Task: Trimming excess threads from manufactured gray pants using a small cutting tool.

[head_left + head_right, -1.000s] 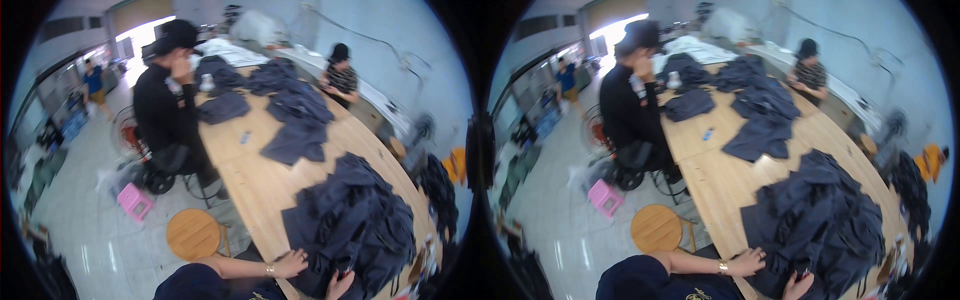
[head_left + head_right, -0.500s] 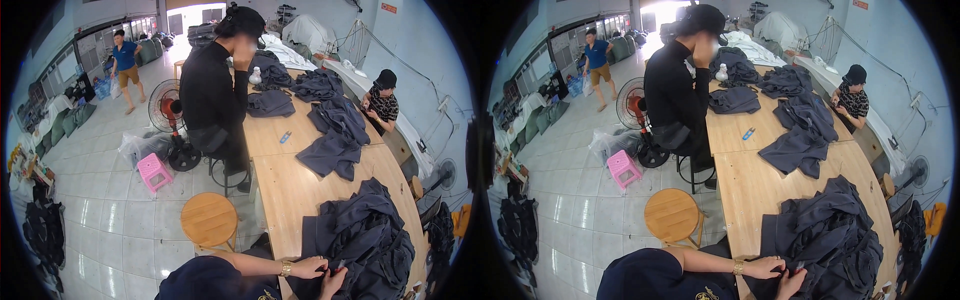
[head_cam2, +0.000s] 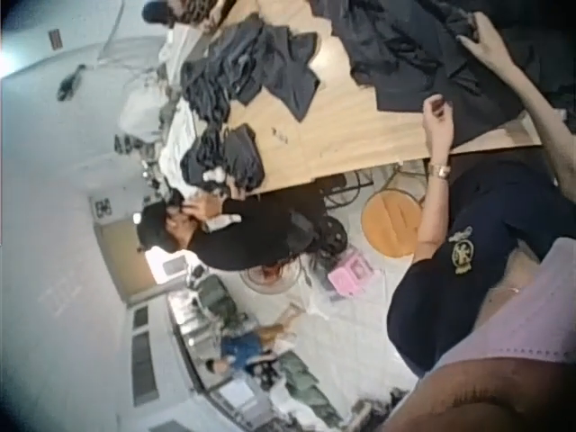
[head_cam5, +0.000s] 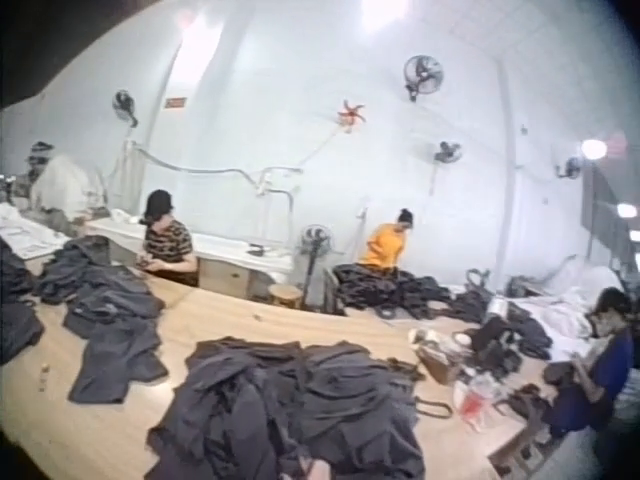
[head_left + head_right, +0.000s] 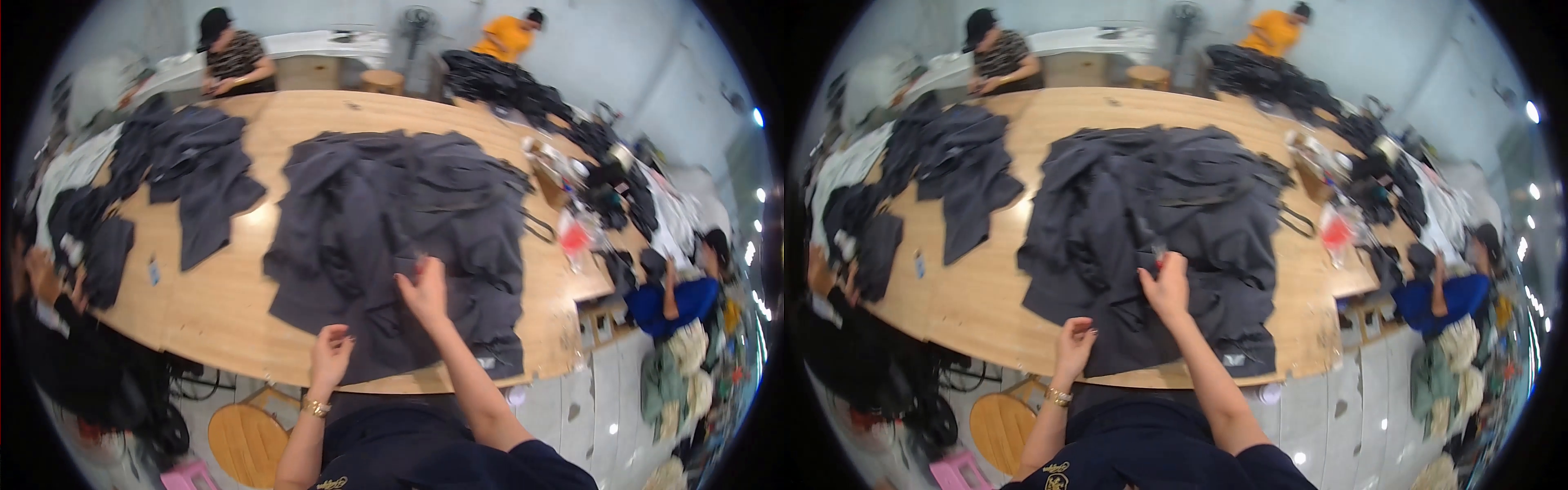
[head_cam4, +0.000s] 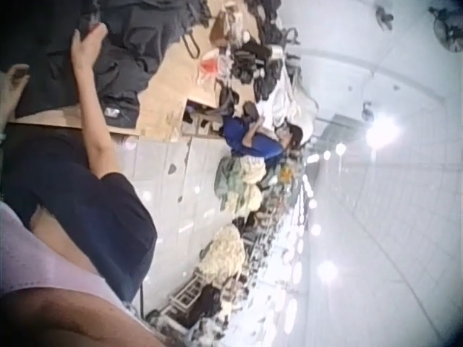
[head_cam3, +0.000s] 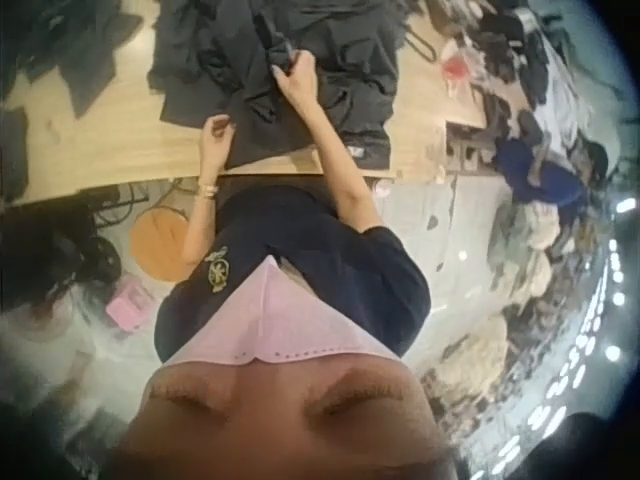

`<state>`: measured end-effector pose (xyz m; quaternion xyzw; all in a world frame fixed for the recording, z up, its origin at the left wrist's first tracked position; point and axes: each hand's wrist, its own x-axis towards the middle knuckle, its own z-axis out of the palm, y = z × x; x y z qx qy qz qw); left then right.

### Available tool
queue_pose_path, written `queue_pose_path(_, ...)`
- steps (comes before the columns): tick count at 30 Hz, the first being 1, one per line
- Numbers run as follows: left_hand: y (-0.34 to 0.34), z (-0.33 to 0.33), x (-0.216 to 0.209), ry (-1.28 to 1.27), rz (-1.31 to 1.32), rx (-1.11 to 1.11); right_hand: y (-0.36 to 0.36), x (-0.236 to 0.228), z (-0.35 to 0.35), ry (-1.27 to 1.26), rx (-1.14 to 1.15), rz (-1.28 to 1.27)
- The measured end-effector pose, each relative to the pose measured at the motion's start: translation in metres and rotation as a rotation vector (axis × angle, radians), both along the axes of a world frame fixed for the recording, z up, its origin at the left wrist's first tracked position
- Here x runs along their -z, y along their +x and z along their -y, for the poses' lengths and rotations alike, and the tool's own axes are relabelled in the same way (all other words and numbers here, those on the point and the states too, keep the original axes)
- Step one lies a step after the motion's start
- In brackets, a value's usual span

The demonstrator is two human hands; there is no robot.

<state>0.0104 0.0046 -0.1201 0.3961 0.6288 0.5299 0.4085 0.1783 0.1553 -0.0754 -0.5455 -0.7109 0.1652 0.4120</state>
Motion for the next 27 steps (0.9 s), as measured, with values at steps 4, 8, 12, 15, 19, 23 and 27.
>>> queue_pose_path(4,0.015,-0.003,0.005,0.043,0.084,0.031,0.011,0.014,-0.016,-0.071,0.025,-0.124)
queue_pose_path(8,0.017,0.001,0.000,0.009,0.127,0.018,0.020,-0.008,-0.012,-0.085,0.163,0.048)
queue_pose_path(12,0.019,-0.006,-0.006,-0.027,0.271,0.041,0.011,-0.019,0.009,-0.091,-0.102,-0.191)
queue_pose_path(15,0.021,-0.008,0.007,0.020,0.574,0.032,-0.021,-0.086,0.084,-0.198,-0.473,-0.374)
queue_pose_path(19,0.020,-0.022,-0.024,0.258,0.214,0.269,-0.018,-0.128,0.123,-0.337,-0.864,-0.890)
queue_pose_path(23,0.018,-0.017,-0.097,0.462,-0.135,0.058,0.019,-0.166,0.107,-0.409,-0.698,-1.354)
queue_pose_path(27,-0.003,-0.005,-0.162,0.685,0.195,-0.372,0.052,-0.147,0.085,-0.428,-0.354,-1.680)
